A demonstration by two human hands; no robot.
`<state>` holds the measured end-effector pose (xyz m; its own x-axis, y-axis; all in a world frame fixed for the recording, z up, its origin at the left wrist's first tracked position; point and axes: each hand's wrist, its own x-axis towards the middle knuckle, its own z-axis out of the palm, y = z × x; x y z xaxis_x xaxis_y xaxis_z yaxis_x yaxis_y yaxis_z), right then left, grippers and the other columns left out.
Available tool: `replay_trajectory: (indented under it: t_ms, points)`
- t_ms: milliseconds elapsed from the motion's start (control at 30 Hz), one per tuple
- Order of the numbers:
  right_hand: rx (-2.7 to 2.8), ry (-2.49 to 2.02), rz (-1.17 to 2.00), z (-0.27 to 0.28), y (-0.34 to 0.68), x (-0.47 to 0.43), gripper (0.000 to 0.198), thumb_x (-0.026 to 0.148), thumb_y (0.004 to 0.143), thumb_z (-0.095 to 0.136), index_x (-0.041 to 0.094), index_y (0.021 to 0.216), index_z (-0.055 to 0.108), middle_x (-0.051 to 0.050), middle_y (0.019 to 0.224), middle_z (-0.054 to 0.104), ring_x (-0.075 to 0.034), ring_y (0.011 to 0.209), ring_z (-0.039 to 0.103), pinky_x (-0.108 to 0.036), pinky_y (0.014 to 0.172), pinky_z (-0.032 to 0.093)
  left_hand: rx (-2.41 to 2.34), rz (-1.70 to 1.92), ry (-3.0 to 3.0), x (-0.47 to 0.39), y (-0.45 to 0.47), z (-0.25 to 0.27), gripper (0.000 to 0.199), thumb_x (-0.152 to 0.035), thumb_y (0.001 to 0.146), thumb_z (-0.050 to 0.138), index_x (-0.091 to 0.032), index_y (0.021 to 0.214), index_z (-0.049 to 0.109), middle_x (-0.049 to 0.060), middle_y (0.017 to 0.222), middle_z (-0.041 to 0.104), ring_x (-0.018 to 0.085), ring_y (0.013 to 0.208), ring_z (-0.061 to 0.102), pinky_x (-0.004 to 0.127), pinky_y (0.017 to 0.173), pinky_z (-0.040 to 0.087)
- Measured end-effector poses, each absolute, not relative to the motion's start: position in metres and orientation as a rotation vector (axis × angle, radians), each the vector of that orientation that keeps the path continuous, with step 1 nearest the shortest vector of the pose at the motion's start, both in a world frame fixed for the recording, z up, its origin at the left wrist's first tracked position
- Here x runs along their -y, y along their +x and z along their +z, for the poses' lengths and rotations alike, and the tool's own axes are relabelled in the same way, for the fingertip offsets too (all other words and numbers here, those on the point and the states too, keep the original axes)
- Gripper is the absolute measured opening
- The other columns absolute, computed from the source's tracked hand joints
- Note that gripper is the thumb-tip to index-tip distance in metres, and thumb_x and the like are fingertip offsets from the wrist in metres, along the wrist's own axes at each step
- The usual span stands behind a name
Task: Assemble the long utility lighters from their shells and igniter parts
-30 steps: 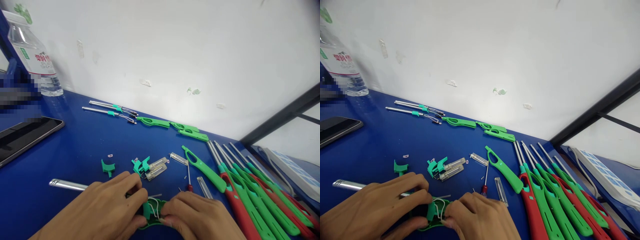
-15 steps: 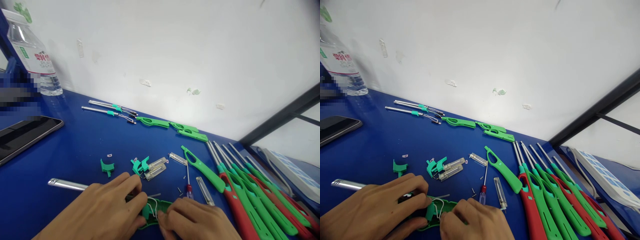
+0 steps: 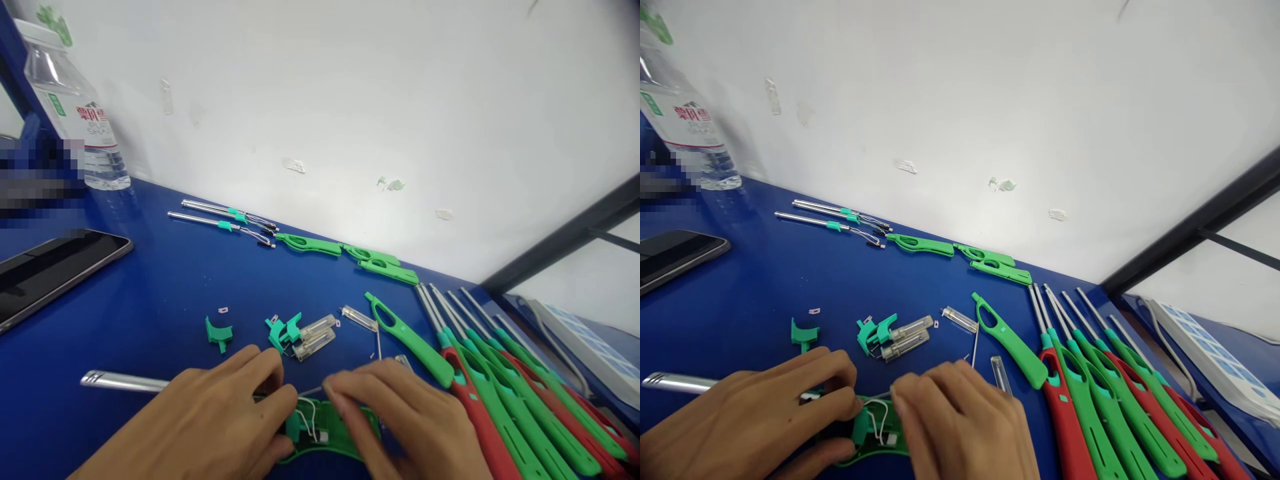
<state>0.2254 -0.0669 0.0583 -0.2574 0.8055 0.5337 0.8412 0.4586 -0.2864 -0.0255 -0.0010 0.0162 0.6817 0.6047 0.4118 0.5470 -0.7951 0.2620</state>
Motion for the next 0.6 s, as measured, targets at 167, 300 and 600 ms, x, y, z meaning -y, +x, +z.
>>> replay_trajectory:
  t_ms: [167, 300, 600]
  points:
    - [2.282, -1.394, -0.311, 0.049, 0.235, 0.054, 0.045, 0.016, 0.122, 0.052, 0.027, 0.161, 0.071, -0.003, 0.149, 0.087, -0.022, 0.137, 0.084, -0.034, 0.115, 0.071, -1.051, 0.559, 2.648, -0.005, -0.010, 0.040, 0.022, -0.053, 0.105, 0.072, -0.033, 0.111, 0.081, 0.002, 0.092, 0.075, 0.025, 0.103, 0.078, 0.021, 0.079, 0.058]
    - [2.432, -1.455, -0.303, 0.036, 0.241, 0.051, 0.067, 0.004, 0.113, 0.042, 0.027, 0.172, 0.063, -0.001, 0.168, 0.076, -0.024, 0.150, 0.078, -0.042, 0.118, 0.072, -1.049, 0.556, 2.644, -0.010, -0.002, 0.050, 0.032, -0.062, 0.106, 0.070, -0.034, 0.115, 0.083, 0.003, 0.093, 0.075, 0.027, 0.110, 0.079, 0.022, 0.087, 0.063]
    - [2.390, -1.523, -0.330, 0.037, 0.237, 0.051, 0.052, 0.017, 0.120, 0.050, 0.029, 0.170, 0.056, -0.007, 0.149, 0.083, -0.030, 0.128, 0.086, -0.048, 0.094, 0.079, -1.044, 0.545, 2.666, -0.005, -0.015, 0.036, 0.024, -0.054, 0.105, 0.073, -0.033, 0.114, 0.082, 0.002, 0.092, 0.075, 0.024, 0.100, 0.078, 0.019, 0.075, 0.059]
